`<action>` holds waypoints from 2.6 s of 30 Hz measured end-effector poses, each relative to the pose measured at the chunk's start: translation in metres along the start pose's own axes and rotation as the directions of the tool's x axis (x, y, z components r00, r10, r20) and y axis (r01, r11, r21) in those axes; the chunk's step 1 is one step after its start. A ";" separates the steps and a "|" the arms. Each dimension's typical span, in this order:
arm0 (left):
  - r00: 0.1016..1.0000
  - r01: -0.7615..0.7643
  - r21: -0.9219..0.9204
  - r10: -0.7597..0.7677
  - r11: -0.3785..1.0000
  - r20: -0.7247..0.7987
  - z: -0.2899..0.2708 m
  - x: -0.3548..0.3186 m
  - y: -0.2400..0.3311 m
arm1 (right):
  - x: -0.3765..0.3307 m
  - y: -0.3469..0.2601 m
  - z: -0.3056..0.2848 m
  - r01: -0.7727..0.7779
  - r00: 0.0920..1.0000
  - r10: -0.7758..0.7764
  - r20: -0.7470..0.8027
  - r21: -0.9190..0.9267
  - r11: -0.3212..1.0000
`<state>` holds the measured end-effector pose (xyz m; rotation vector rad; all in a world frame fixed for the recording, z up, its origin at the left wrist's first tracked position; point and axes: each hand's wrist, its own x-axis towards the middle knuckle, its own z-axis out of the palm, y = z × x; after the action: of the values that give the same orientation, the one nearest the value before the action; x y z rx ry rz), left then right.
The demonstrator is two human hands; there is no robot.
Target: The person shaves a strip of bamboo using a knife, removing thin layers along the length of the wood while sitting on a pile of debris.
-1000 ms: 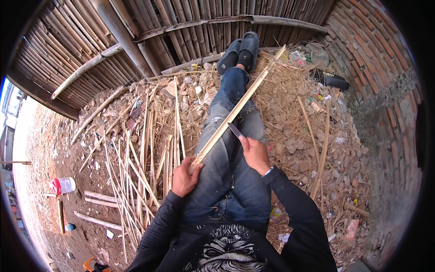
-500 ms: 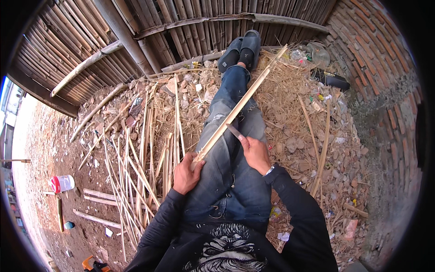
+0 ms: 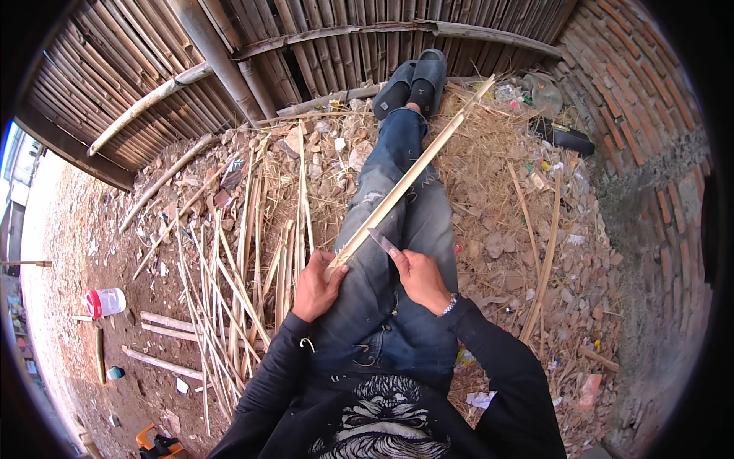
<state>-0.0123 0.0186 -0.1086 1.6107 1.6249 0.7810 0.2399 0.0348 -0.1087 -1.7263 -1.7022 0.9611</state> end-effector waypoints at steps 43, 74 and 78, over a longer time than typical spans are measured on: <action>0.882 0.471 -0.639 -0.335 0.608 0.332 -0.019 -0.044 -0.034 | -0.020 0.000 0.022 -0.320 0.881 0.117 0.459 0.396 0.861; 0.965 -0.108 -0.117 0.076 0.987 -0.253 0.007 0.011 0.007 | 0.081 -0.015 0.040 0.109 0.935 0.056 -0.351 0.434 0.894; 0.909 -0.251 -0.645 -0.053 0.722 -0.413 -0.013 0.003 -0.019 | 0.086 -0.002 0.040 0.084 0.933 0.097 -0.345 0.474 0.877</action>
<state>-0.0339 0.0211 -0.1168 1.0231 1.2533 1.6486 0.2031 0.1162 -0.1418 -1.4584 -1.1020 0.9076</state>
